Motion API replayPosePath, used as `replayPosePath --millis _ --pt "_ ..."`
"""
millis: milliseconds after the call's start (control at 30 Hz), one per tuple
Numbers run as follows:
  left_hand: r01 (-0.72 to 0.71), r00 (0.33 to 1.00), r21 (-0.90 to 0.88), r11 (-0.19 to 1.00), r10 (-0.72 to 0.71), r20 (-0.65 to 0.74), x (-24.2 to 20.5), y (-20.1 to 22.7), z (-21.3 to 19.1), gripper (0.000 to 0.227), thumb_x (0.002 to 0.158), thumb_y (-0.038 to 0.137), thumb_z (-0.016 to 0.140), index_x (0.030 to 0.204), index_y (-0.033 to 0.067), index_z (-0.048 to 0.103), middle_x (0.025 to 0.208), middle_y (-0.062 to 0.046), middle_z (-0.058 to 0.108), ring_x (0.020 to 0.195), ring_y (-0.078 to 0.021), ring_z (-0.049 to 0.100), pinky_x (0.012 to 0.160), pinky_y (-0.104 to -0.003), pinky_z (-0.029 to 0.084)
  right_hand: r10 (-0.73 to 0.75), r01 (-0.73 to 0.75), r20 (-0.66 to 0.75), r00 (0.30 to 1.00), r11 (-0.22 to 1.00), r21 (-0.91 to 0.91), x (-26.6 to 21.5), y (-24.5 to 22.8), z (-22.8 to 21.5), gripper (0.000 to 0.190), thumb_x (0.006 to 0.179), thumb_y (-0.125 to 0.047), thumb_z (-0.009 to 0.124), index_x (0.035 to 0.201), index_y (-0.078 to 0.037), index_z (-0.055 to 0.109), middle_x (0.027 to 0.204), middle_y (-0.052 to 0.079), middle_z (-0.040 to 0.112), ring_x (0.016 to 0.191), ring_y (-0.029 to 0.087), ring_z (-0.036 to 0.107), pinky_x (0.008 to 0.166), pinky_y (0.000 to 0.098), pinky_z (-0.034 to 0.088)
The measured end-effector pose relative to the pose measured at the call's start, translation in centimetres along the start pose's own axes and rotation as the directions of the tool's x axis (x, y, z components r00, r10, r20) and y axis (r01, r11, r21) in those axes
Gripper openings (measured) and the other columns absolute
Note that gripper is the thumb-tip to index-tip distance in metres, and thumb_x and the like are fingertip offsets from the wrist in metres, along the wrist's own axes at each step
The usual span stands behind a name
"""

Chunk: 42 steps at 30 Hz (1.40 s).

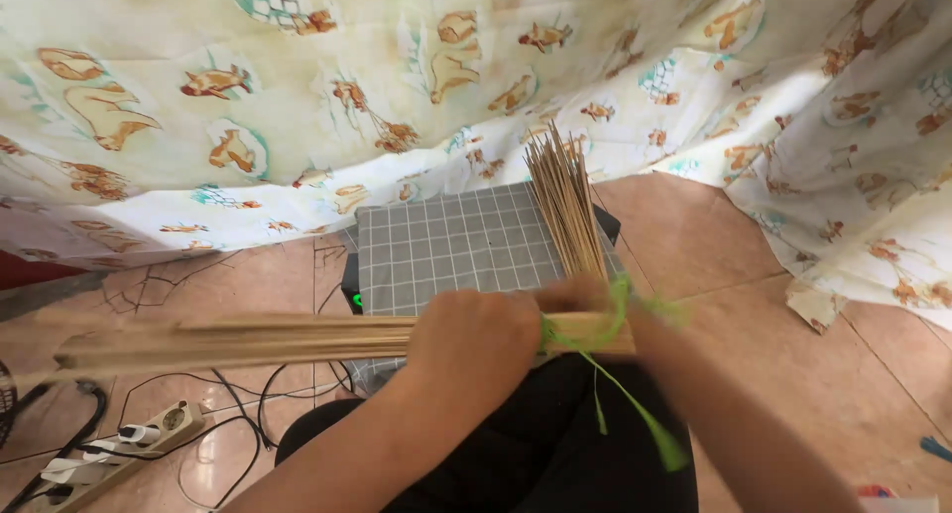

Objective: Bundling and tying thin wooden sticks together using green plastic string.

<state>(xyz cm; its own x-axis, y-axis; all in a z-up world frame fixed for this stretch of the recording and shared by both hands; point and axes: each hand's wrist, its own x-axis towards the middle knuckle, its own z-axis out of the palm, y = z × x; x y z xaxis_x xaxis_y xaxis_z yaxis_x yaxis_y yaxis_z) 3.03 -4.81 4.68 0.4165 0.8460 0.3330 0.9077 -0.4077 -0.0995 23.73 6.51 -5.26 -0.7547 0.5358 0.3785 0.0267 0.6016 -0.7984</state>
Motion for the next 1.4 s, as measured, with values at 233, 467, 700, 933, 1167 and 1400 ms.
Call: replayPosePath --millis 233,467,700,933,1167,1400 --pt "-0.049 0.998 0.036 0.998 0.048 0.039 -1.3 -0.6 2.4 0.024 0.08 0.002 0.068 0.061 0.0168 0.067 0.05 -0.002 0.063 0.052 -0.0255 0.07 0.041 -0.04 0.053 0.17 -0.164 -0.233 0.957 0.985 0.048 -0.4 -0.7 -0.9 0.024 0.1 -0.007 0.056 0.106 -0.001 0.078 0.07 0.003 0.06 0.068 0.014 0.044 0.073 0.0376 0.051" --pt "0.013 0.929 0.069 0.998 -0.037 0.369 -0.8 -2.9 5.9 0.02 0.084 0.001 0.068 0.071 0.0134 0.077 0.063 -0.003 0.071 0.064 -0.0232 0.073 0.05 -0.039 0.056 -0.354 0.326 0.162 0.921 0.474 -0.818 1.9 -14.0 -3.3 0.028 0.098 -0.03 0.052 0.107 -0.025 0.078 0.071 -0.007 0.054 0.052 0.019 0.051 0.052 0.0376 0.043" --pt "0.199 0.891 0.107 0.974 -0.225 0.394 -0.4 -4.0 6.4 0.011 0.085 0.014 0.07 0.081 0.0091 0.079 0.082 -0.012 0.075 0.064 -0.0276 0.071 0.052 -0.041 0.055 -0.117 0.415 0.415 0.902 0.496 -0.763 -2.8 -18.9 -0.7 0.035 0.081 -0.024 0.065 0.113 -0.009 0.063 0.104 0.007 0.062 0.087 0.025 0.062 0.071 0.0377 0.05" --pt "-0.059 0.998 0.037 0.998 0.058 0.024 -2.9 0.5 5.0 0.017 0.083 0.014 0.068 0.066 0.0132 0.067 0.062 -0.005 0.067 0.043 -0.0219 0.062 0.04 -0.038 0.047 -0.218 0.158 0.069 0.973 0.422 -0.893 6.4 -10.9 -5.1 0.013 0.093 -0.028 0.072 0.098 -0.018 0.077 0.078 -0.001 0.058 0.06 0.02 0.054 0.054 0.0357 0.042" --pt "0.242 0.97 -0.042 0.969 -0.241 0.019 -1.8 -4.2 1.2 0.014 0.082 0.023 0.07 0.078 0.0106 0.067 0.068 -0.013 0.071 0.052 -0.0319 0.069 0.047 -0.045 0.054 0.304 -0.292 0.177 0.936 0.952 -0.095 1.5 -8.5 7.2 0.032 0.087 -0.018 0.054 0.113 -0.008 0.07 0.114 0.006 0.076 0.096 0.018 0.07 0.086 0.0349 0.056" --pt "0.371 0.919 0.208 0.905 -0.39 0.055 -1.2 -8.0 6.7 0.011 0.084 0.015 0.069 0.074 0.0117 0.071 0.065 -0.006 0.07 0.051 -0.0217 0.065 0.044 -0.038 0.051 0.647 -0.383 0.075 0.759 0.536 -0.753 -4.9 -13.4 7.8 0.009 0.095 -0.037 0.053 0.103 -0.034 0.057 0.087 -0.008 0.072 0.075 0.023 0.068 0.064 0.0385 0.052"
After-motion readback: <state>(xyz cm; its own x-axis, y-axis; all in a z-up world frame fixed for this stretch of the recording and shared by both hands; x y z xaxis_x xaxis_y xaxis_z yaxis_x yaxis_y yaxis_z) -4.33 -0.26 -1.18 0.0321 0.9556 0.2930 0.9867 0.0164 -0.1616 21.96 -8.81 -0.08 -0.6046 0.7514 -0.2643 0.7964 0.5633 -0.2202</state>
